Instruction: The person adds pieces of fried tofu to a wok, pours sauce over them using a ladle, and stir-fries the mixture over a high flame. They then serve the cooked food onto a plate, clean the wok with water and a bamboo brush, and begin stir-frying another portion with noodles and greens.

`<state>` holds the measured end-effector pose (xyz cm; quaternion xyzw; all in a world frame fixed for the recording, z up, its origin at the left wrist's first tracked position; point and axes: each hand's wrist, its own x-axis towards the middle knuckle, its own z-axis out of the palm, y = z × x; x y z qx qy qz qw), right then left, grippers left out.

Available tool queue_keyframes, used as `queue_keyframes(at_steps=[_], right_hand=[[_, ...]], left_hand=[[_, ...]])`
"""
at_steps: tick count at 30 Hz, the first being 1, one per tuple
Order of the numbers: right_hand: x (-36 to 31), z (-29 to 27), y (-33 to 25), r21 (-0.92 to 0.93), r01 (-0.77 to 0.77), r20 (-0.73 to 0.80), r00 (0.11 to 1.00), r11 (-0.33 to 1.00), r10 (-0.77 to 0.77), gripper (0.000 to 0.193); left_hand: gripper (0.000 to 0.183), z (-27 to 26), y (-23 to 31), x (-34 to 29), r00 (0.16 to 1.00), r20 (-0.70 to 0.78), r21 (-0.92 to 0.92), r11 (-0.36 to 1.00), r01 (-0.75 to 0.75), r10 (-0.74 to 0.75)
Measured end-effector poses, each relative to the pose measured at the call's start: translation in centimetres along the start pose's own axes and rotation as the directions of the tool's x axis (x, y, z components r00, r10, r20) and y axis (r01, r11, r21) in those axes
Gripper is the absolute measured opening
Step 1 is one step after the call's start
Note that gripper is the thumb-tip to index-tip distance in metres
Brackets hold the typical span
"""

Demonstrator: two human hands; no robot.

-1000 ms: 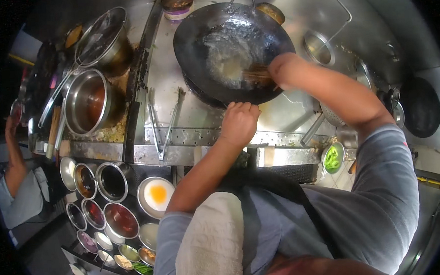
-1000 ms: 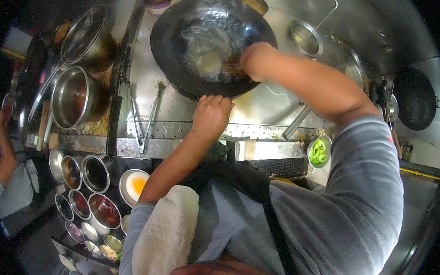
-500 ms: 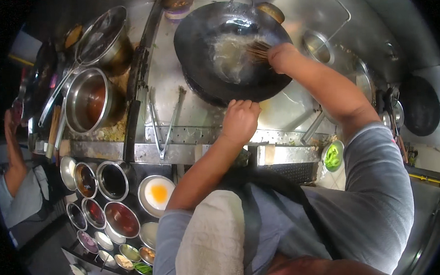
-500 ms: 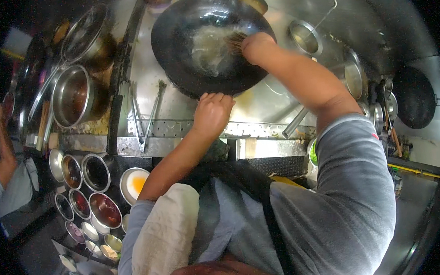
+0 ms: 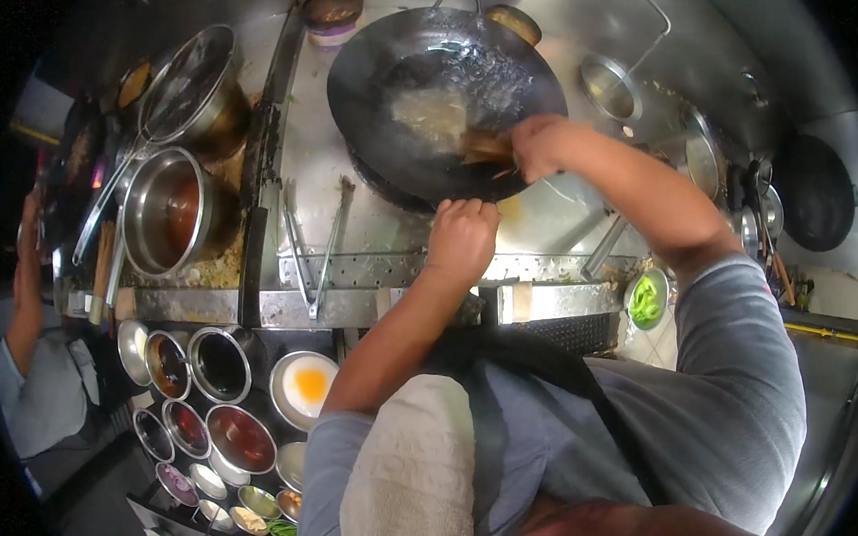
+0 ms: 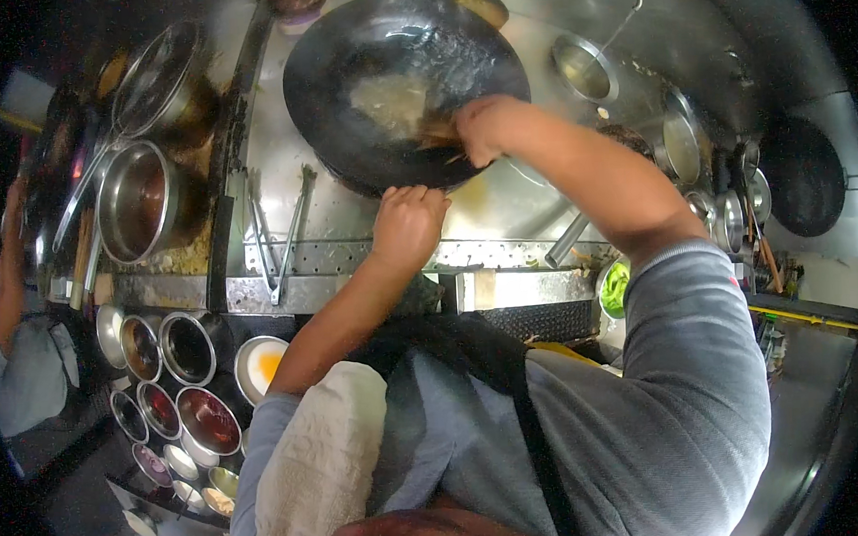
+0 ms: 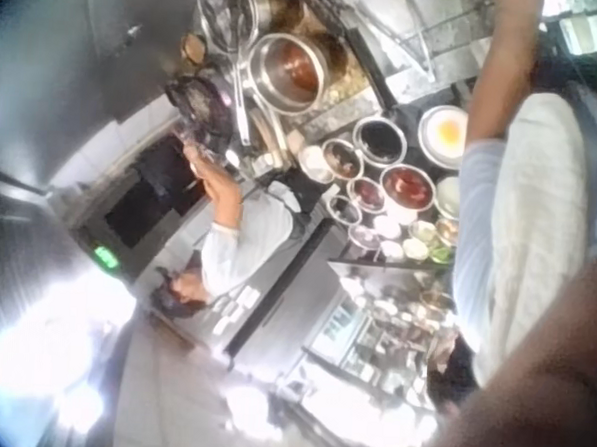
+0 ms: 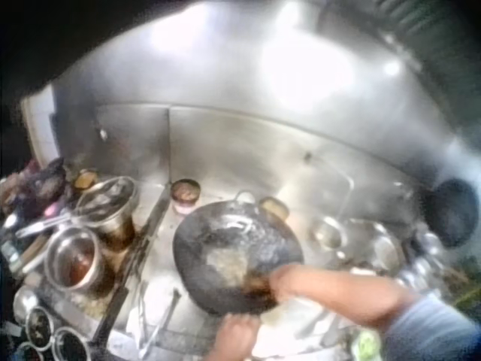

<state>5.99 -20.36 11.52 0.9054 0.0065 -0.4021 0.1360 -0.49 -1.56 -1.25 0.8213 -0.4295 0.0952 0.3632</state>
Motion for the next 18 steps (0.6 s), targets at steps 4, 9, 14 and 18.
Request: queue_keyframes(at_steps=[4, 9, 14, 18], right_hand=[[1.8, 1.2, 3.8, -0.035, -0.017, -0.049, 0.999, 0.999, 0.015, 0.026], [9.5, 6.8, 7.3, 0.097, -0.120, -0.250, 0.958, 0.988, 0.141, 0.028], [1.9, 2.4, 1.1, 0.131, 0.045, -0.114, 0.993, 0.990, -0.030, 0.029], [11.2, 6.8, 10.7, 0.245, -0.007, -0.357, 0.929, 0.969, 0.097, 0.028]], left_hand=[[0.016, -0.2, 0.5, 0.5, 1.000, 0.013, -0.007, 1.000, -0.020, 0.020], [0.015, 0.0, 1.3, 0.8, 0.999, -0.011, -0.031, 0.998, -0.048, 0.048], [0.013, -0.8, 0.3, -0.1, 1.000, 0.010, -0.021, 1.000, 0.001, -0.001], [0.012, -0.6, 1.9, 2.0, 0.995, 0.007, -0.080, 0.992, -0.097, 0.098]])
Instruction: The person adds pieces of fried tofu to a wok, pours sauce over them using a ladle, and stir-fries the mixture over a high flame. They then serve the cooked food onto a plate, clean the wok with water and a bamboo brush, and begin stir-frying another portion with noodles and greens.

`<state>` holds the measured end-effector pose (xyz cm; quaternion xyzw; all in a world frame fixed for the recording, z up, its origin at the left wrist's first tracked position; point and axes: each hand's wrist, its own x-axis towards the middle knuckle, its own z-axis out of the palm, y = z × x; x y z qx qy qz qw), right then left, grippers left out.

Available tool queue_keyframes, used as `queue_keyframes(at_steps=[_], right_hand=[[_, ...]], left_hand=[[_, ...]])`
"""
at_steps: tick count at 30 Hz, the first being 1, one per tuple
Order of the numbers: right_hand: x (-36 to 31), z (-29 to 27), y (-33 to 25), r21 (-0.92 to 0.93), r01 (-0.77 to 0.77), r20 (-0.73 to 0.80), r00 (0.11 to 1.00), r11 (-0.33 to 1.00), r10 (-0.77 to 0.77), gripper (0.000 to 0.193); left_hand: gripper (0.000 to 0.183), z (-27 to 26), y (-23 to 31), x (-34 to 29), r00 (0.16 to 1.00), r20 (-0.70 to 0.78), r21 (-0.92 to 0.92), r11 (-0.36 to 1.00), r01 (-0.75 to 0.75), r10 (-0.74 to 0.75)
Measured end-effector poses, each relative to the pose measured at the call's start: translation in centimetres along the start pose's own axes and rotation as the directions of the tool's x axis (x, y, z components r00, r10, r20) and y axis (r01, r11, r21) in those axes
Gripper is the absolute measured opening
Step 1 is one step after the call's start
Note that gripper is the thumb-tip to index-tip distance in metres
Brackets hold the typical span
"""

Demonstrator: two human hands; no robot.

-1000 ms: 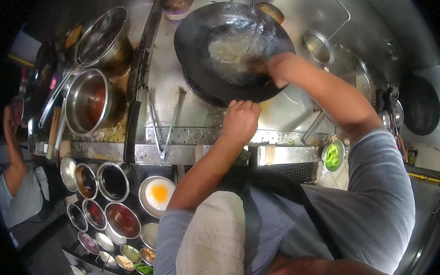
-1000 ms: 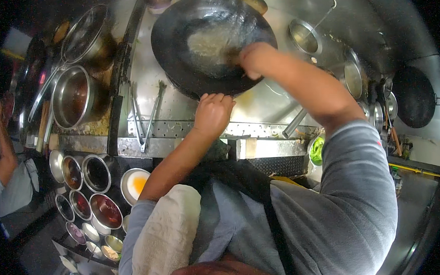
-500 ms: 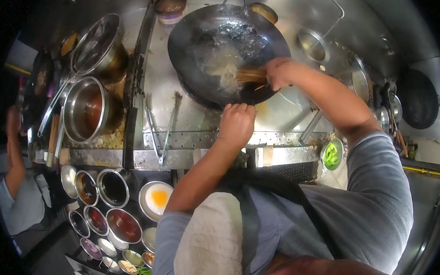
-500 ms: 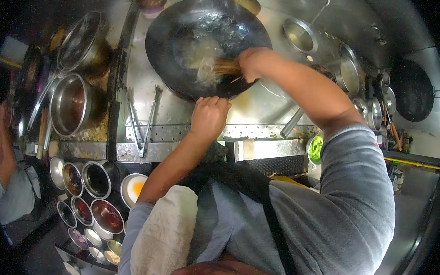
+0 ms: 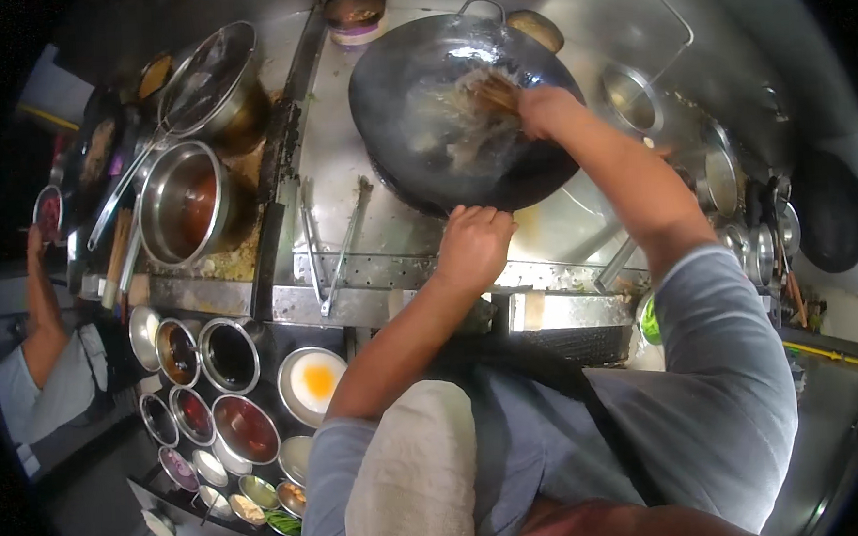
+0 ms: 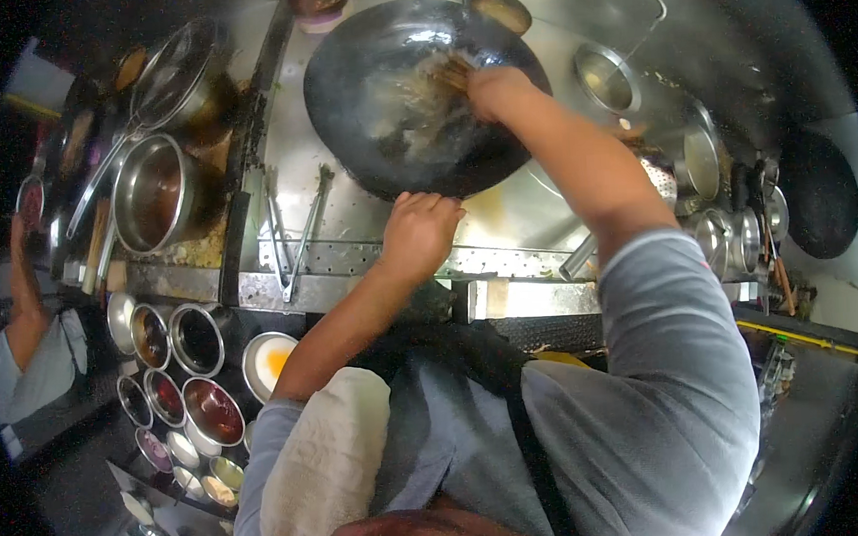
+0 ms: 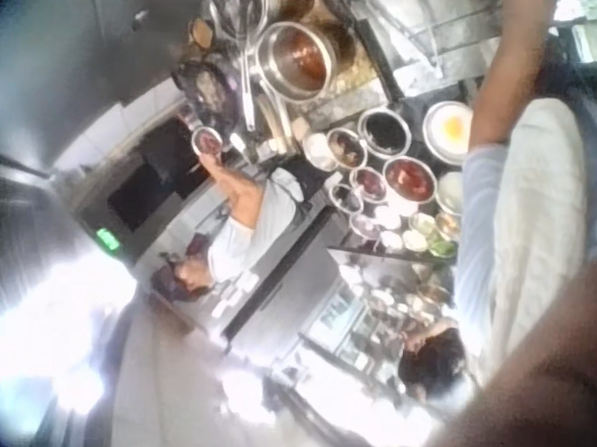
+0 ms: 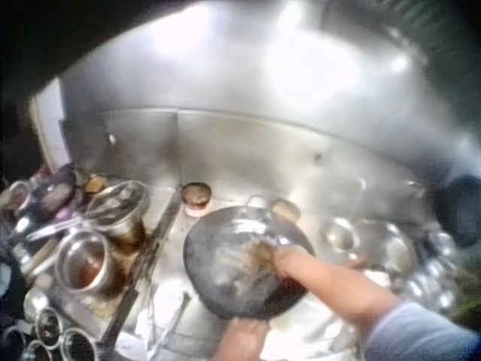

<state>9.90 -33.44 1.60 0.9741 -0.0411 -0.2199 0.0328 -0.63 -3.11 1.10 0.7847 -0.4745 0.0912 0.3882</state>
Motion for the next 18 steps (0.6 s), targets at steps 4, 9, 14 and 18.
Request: queue_keyframes(at_steps=[4, 9, 14, 18], right_hand=[[0.1, -3.7, -11.4, 0.007, -0.002, 0.077, 0.997, 1.000, 0.001, 0.037], [-8.8, -7.3, -9.2, 0.120, 0.166, 0.324, 0.925, 0.979, -0.197, 0.082], [-5.8, -9.6, -9.1, 0.273, -0.029, 0.469, 0.877, 0.962, -0.107, 0.081], [0.5, -7.6, -9.0, 0.392, -0.142, 0.256, 0.966, 0.909, 0.040, 0.083]], left_hand=[[0.014, -0.5, -0.7, -1.3, 0.997, -0.059, 0.036, 0.997, 0.061, -0.059], [0.014, 0.0, -1.1, -2.0, 0.994, -0.048, 0.041, 0.994, 0.102, -0.100], [0.015, 0.3, -0.9, -1.6, 0.995, -0.032, 0.036, 0.994, 0.099, -0.098], [0.015, 0.3, -0.7, -0.7, 0.996, -0.033, 0.051, 0.995, 0.085, -0.083]])
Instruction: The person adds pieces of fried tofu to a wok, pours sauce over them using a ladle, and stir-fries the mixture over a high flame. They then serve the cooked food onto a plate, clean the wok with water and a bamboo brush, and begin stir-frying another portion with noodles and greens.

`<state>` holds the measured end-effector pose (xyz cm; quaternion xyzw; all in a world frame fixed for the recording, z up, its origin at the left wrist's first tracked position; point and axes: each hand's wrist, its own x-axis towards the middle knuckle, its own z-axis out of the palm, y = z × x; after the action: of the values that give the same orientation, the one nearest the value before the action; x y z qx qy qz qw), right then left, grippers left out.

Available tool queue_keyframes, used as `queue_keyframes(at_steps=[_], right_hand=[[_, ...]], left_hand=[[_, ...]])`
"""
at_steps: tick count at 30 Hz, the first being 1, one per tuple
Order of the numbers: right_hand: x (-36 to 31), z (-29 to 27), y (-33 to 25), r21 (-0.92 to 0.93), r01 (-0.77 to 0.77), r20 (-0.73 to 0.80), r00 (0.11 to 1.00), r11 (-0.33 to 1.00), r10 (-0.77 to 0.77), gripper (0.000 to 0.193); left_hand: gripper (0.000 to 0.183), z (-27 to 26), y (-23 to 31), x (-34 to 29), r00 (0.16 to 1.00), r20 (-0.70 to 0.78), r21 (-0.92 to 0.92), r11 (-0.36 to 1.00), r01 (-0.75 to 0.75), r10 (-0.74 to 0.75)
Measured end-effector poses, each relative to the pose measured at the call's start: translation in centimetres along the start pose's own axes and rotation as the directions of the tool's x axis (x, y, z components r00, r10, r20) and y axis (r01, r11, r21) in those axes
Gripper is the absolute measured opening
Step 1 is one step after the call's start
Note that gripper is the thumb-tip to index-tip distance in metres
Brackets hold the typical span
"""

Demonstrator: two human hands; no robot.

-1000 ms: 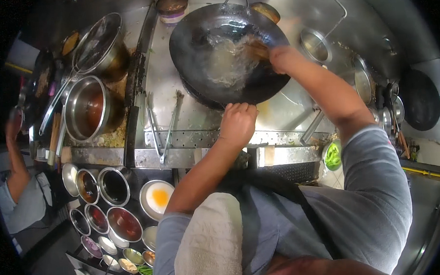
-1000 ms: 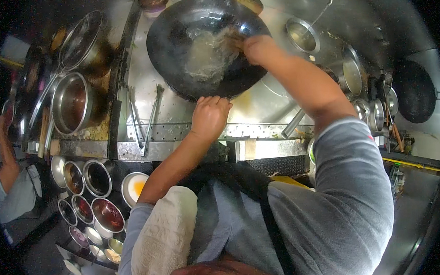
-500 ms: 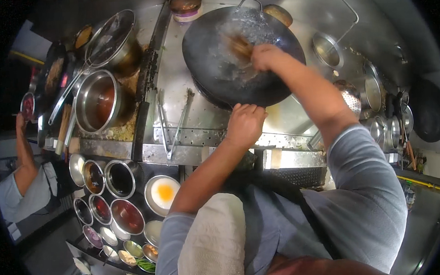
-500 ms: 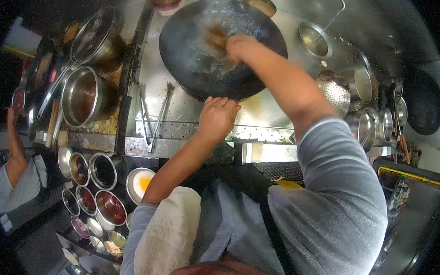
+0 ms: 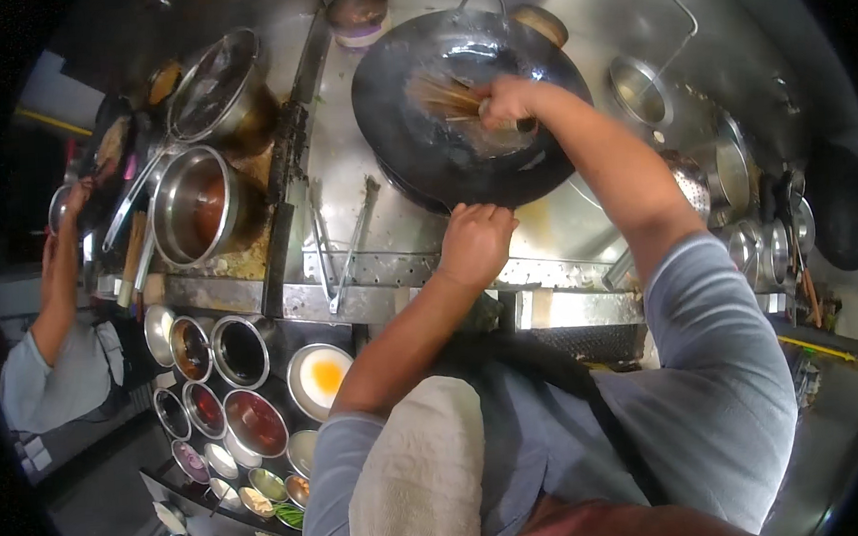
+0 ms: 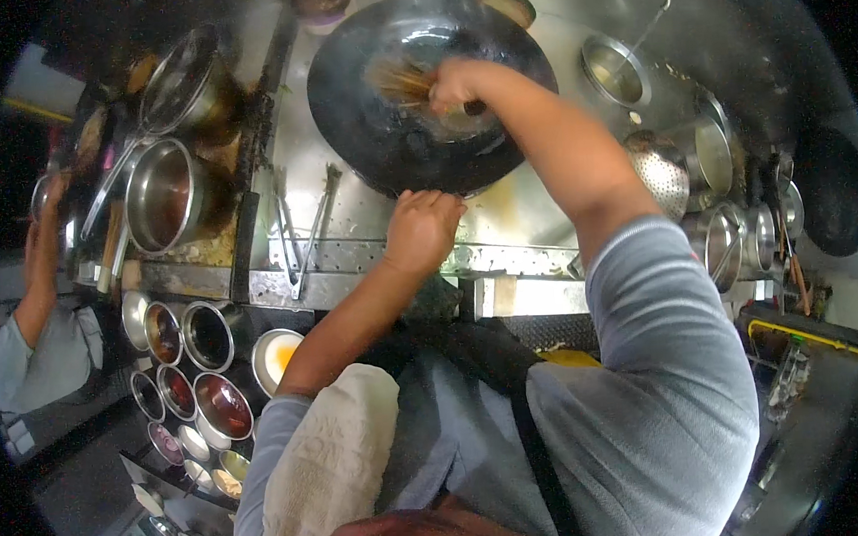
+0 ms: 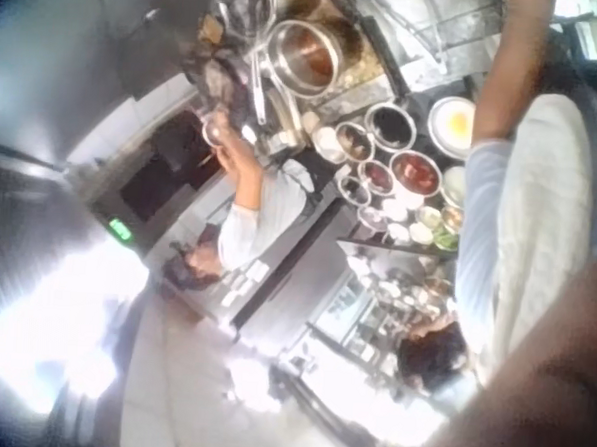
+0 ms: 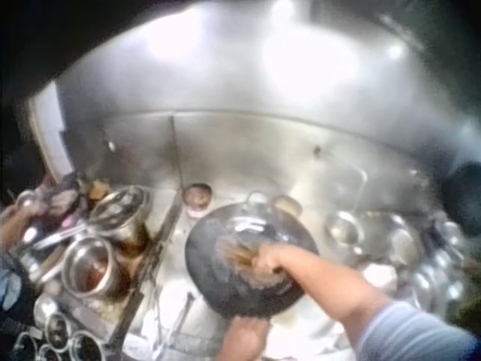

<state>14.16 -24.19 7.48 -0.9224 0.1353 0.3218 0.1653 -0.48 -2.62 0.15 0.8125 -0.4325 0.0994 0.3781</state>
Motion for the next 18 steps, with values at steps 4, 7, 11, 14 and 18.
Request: queue_keyframes(at_steps=[4, 7, 11, 14, 18], right_hand=[[-5.0, 1.8, -0.1, -0.091, 0.128, 0.175, 0.978, 0.988, -0.111, 0.085], [-4.3, 0.1, 5.2, -0.573, 0.212, 0.242, 0.967, 0.791, -0.084, 0.071], [1.2, -1.9, 9.3, -0.737, -0.050, -0.133, 0.989, 0.674, -0.072, 0.030], [2.5, -1.4, 9.9, -0.300, -0.199, -0.566, 0.824, 0.933, -0.006, 0.046], [-0.3, 0.0, 9.4, -0.699, -0.009, -0.116, 0.988, 0.715, -0.101, 0.032]], left_hand=[[0.014, -0.2, -0.9, -1.0, 0.998, 0.039, -0.006, 0.999, 0.043, -0.043], [0.014, -0.2, -0.2, -0.9, 0.997, 0.054, -0.002, 0.999, 0.051, -0.051], [0.013, 0.0, -0.1, -1.0, 0.998, 0.049, -0.011, 1.000, 0.027, -0.027], [0.013, -0.3, 0.0, -0.8, 0.999, 0.023, -0.039, 0.999, 0.037, -0.036], [0.013, -0.6, -0.7, -1.4, 0.996, 0.040, 0.006, 0.997, 0.081, -0.081]])
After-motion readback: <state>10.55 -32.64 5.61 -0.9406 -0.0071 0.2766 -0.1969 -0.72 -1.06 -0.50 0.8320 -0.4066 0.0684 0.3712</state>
